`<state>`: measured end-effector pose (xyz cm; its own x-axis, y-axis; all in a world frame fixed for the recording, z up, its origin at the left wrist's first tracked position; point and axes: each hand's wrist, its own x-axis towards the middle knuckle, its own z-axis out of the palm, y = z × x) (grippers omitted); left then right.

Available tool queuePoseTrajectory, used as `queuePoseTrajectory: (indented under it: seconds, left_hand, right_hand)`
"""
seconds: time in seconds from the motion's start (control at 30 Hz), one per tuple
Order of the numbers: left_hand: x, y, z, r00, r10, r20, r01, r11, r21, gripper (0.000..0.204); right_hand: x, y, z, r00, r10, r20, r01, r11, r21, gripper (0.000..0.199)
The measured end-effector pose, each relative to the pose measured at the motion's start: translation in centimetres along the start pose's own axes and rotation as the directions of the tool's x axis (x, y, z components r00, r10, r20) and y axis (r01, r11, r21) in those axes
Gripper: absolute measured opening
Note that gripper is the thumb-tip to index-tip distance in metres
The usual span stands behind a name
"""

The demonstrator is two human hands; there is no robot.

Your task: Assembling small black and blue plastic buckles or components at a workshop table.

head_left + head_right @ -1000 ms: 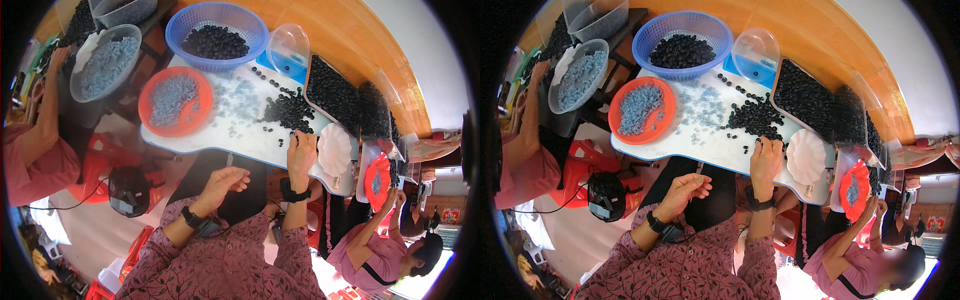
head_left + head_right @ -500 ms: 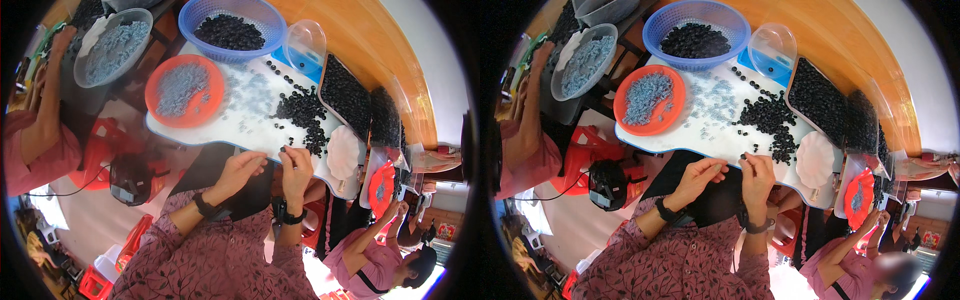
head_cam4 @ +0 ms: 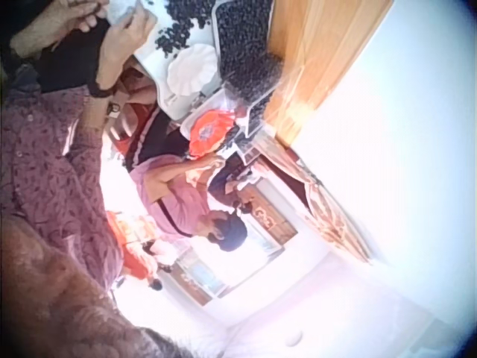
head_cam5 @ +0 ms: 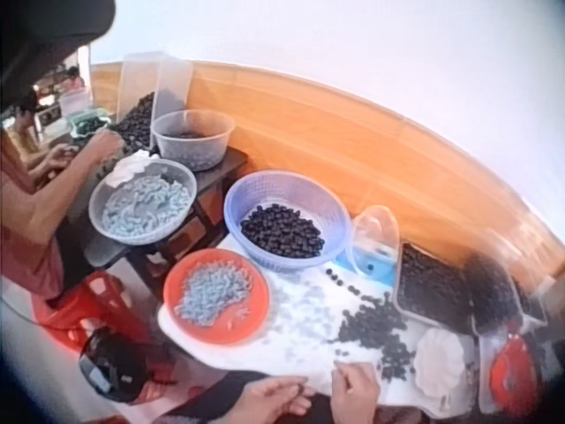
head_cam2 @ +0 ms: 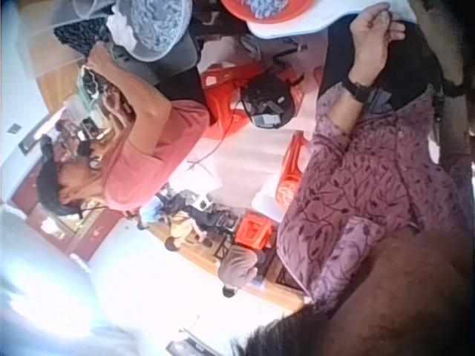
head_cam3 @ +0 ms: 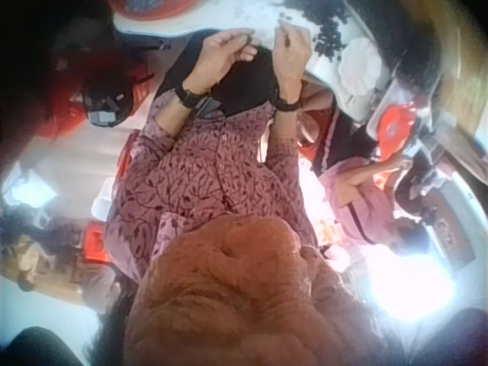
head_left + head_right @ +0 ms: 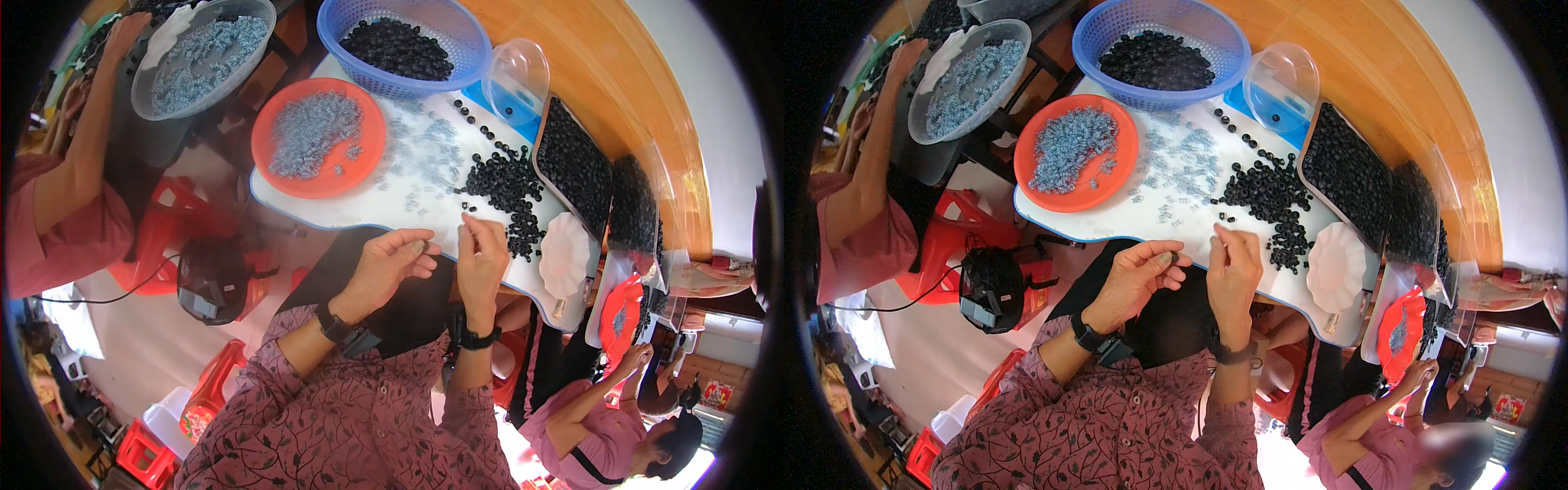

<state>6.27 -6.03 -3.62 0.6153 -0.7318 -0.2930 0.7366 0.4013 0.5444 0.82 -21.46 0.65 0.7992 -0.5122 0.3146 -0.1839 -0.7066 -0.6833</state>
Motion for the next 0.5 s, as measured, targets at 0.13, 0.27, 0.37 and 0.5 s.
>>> queuePoseTrajectory:
  seconds: [0.13, 0.27, 0.37, 0.5]
  left_hand:
    - [0.1, 0.5, 0.0, 0.999, 0.008, 0.034, -0.005, 0.996, -0.093, 0.027]
    - [0.1, 0.5, -0.5, 0.999, 0.005, 0.037, -0.001, 0.993, -0.121, 0.028]
    - [0.2, 0.4, -0.9, 0.998, 0.013, 0.058, -0.003, 0.985, -0.171, 0.029]
    - [0.2, 0.6, -0.9, 0.995, 0.026, 0.101, 0.004, 0.959, -0.283, 0.03]
  right_hand:
    - [2.7, 1.8, 1.8, 0.989, -0.118, -0.084, 0.102, 0.98, -0.172, 0.018]
    - [3.7, 1.5, 2.9, 0.999, -0.031, -0.024, 0.021, 0.937, -0.349, 0.016]
    - [4.0, 2.0, 3.3, 0.999, -0.051, 0.0, 0.047, 0.914, -0.404, 0.015]
    - [3.7, 2.5, 3.4, 0.997, -0.069, -0.021, 0.055, 0.912, -0.406, 0.014]
